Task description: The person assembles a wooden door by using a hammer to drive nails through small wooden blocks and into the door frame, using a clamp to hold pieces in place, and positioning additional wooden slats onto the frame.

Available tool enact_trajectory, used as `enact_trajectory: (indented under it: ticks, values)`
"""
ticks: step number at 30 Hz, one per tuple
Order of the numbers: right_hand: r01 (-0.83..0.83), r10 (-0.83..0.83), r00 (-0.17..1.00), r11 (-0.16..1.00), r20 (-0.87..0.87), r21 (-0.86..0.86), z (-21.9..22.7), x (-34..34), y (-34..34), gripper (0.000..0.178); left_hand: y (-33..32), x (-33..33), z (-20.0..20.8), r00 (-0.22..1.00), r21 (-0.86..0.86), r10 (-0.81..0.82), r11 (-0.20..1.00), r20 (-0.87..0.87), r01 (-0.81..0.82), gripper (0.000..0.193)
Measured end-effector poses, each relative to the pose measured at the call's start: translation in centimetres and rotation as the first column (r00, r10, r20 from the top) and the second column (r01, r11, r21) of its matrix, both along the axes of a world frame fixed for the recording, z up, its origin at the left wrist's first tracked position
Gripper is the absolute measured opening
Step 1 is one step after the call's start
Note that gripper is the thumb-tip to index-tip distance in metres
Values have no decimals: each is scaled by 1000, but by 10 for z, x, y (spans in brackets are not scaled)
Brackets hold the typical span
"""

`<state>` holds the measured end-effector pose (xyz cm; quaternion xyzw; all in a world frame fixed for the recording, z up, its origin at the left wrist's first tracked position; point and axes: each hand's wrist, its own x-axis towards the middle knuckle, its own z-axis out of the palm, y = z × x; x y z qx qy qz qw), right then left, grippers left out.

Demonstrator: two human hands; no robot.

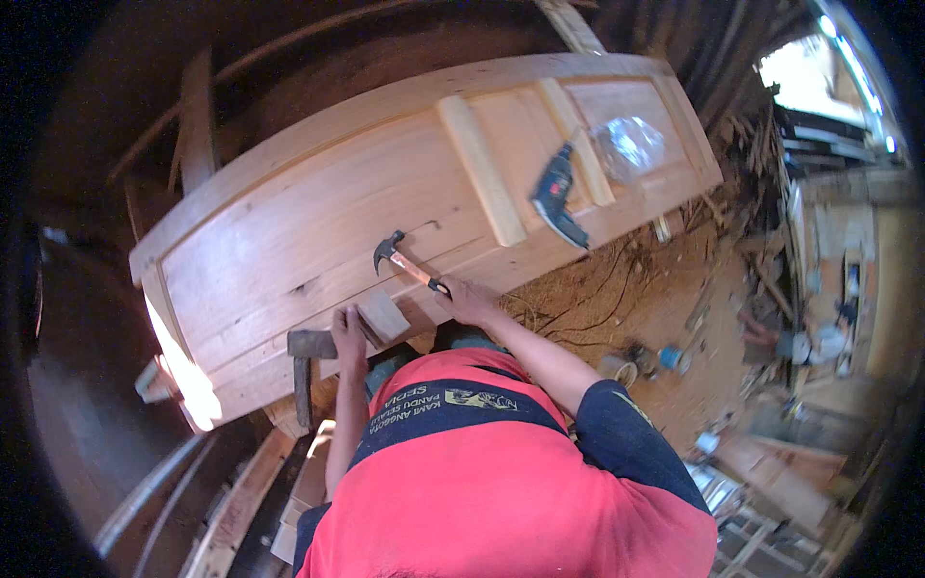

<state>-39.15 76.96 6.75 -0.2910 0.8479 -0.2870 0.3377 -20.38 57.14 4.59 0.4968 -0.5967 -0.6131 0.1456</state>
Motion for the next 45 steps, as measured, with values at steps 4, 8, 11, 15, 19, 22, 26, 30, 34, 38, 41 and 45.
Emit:
enact_trajectory:
  ticks: [4, 8, 11, 15, 19, 22, 26, 30, 34, 38, 41, 45]
  values:
    - [117, -115, 993, 983, 24, -143, 33, 12, 85, 37, 96, -27, 2, 985, 43, -161, 986, -68, 164, 21]
    - [208, -225, 974, 944, -39, -255, 47, 13, 171, 42, 169, -82, 31, 896, 288, -384, 852, -221, 436, 20]
    - [253, -290, 954, 912, -72, -322, 38, 10, 227, 44, 215, -125, 37, 775, 219, -554, 751, -305, 623, 22]
    - [382, -435, 894, 864, -105, -327, 37, 6, 292, 52, 267, -173, 38, 644, 250, -721, 594, -256, 764, 20]
    - [578, -620, 784, 752, -43, -317, 48, 1, 347, 54, 320, -211, 25, 451, 106, -855, 439, -254, 892, 25]
    - [637, -700, 703, 699, -125, -326, 43, -8, 385, 51, 367, -245, 59, 368, 222, -864, 306, -342, 926, 30]
    - [758, -785, 619, 601, -10, -254, 47, -44, 438, 44, 419, -302, 59, 169, 246, -879, 62, -446, 967, 41]
    - [856, -893, 450, 437, -17, -276, 47, -87, 491, 51, 484, -364, 46, 100, 389, -842, -136, -529, 911, 53]
    - [868, -894, 445, 444, -50, -223, 65, -136, 544, 53, 554, -421, 36, -30, 254, -883, -168, -469, 952, 55]
    - [940, -941, 325, 311, 97, -138, 86, -173, 581, 40, 604, -486, 30, -56, 227, -937, -141, -345, 964, 51]
    - [927, -971, 194, 135, 138, -351, 72, -192, 608, 23, 626, -525, 33, 36, 240, -949, -43, -313, 970, 47]
    - [938, -968, 132, 52, 213, -343, 60, -233, 641, 20, 627, -564, 18, 290, 112, -915, 269, -281, 957, 43]
